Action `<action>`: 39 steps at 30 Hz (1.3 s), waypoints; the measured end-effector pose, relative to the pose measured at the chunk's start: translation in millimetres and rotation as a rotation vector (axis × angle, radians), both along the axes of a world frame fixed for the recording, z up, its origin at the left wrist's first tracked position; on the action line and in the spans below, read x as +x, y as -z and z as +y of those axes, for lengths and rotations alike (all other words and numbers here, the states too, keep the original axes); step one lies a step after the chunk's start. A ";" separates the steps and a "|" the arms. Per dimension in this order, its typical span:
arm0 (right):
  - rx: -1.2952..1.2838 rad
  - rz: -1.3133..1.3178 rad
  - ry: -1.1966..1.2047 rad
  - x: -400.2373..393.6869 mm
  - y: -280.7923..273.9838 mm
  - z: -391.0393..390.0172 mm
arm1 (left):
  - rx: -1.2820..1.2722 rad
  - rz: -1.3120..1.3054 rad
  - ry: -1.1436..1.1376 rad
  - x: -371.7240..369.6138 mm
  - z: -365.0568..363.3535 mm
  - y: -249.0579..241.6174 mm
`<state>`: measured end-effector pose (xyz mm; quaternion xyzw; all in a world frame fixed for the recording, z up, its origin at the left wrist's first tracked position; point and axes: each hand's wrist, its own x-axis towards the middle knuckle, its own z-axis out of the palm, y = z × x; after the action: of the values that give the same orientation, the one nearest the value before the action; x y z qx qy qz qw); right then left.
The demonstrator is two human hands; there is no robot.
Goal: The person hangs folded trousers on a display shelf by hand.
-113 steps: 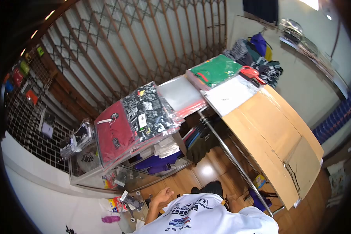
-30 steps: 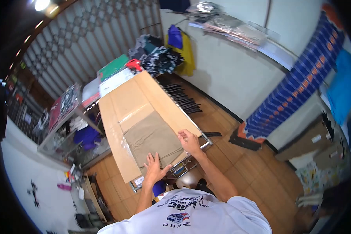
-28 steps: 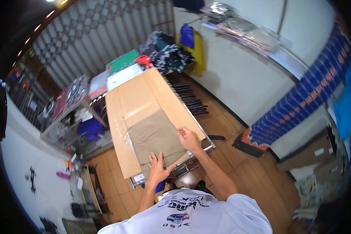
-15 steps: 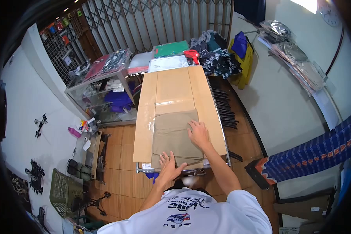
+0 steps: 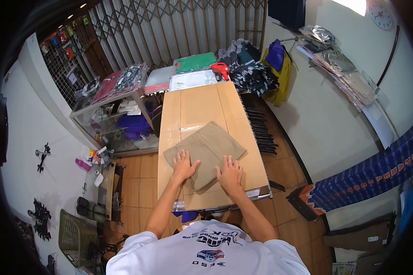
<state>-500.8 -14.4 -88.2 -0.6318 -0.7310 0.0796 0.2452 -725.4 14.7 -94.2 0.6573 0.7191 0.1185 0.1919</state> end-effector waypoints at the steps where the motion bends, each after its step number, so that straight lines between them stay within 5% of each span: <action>1: 0.032 -0.039 -0.006 -4.2 1.1 -6.8 | 0.030 0.016 0.032 -5.5 13.9 2.7; 17: 0.043 -0.133 -0.018 -37.6 21.2 -20.0 | 0.188 -0.046 0.105 -15.2 88.8 20.7; 23: -0.033 -0.120 -0.002 -35.0 5.1 -12.9 | 0.407 -0.412 -0.078 -24.4 113.3 35.6; 25: -0.043 -0.120 0.010 -36.3 1.8 -8.6 | 0.466 -0.515 -0.302 -31.8 129.8 39.1; 30: -0.094 -0.055 0.012 -37.7 0.8 -3.4 | 0.272 -0.770 -0.366 -54.4 156.8 42.0; 39: -0.043 0.246 -0.031 -10.8 10.0 -17.2 | 0.388 -0.961 -0.185 -15.1 68.4 -9.7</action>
<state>-511.6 -31.6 -98.2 -0.6110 -0.7032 0.1760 0.3182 -740.4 83.1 -84.5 0.4860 0.5697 0.5542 0.3635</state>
